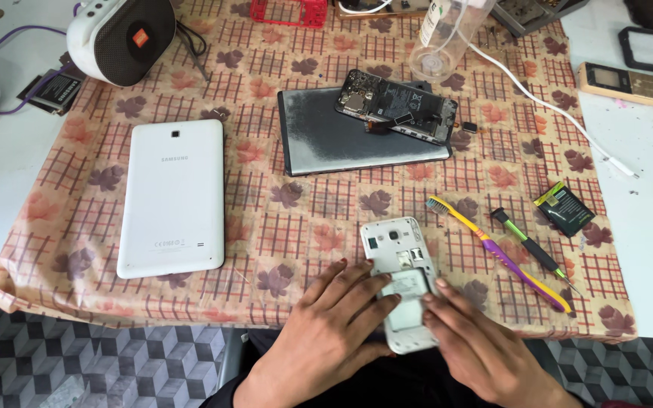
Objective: The person disassembles a white Samsung smartphone, removes the back cover and internal components, and uses a screwdriver and toothbrush to clean the motherboard and frame. The person then reassembles the phone by placing the components back into the frame and securing the back cover.
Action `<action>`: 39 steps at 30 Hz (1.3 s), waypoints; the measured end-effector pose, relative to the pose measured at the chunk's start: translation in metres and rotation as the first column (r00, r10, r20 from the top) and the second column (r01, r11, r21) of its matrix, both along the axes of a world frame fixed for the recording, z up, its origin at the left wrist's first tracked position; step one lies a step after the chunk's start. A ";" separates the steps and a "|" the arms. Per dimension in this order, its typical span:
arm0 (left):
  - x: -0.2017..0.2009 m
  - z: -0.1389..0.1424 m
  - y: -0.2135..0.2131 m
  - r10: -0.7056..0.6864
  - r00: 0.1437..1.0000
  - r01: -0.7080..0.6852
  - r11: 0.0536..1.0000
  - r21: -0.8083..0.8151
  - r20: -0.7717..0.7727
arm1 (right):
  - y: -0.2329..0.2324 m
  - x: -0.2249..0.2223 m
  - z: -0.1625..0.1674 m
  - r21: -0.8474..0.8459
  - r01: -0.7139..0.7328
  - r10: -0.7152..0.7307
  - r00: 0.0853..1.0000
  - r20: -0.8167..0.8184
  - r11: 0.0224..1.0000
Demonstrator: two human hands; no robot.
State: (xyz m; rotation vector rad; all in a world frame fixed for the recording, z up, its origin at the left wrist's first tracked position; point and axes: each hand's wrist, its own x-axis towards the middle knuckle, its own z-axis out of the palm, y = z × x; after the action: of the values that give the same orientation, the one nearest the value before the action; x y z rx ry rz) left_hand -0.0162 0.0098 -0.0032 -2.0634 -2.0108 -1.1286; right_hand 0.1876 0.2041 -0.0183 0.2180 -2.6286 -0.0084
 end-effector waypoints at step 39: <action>-0.002 -0.009 0.009 0.008 0.980 -0.098 0.891 0.444 0.199 | -0.023 -0.010 -0.004 -0.701 0.260 -0.574 0.778 -0.255 0.664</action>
State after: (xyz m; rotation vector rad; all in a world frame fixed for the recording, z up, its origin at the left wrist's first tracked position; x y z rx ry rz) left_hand -0.0185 0.0192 -0.0124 -1.7092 -1.6441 -1.6525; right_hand 0.1780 0.1814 -0.0223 -0.5920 -1.9892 0.5934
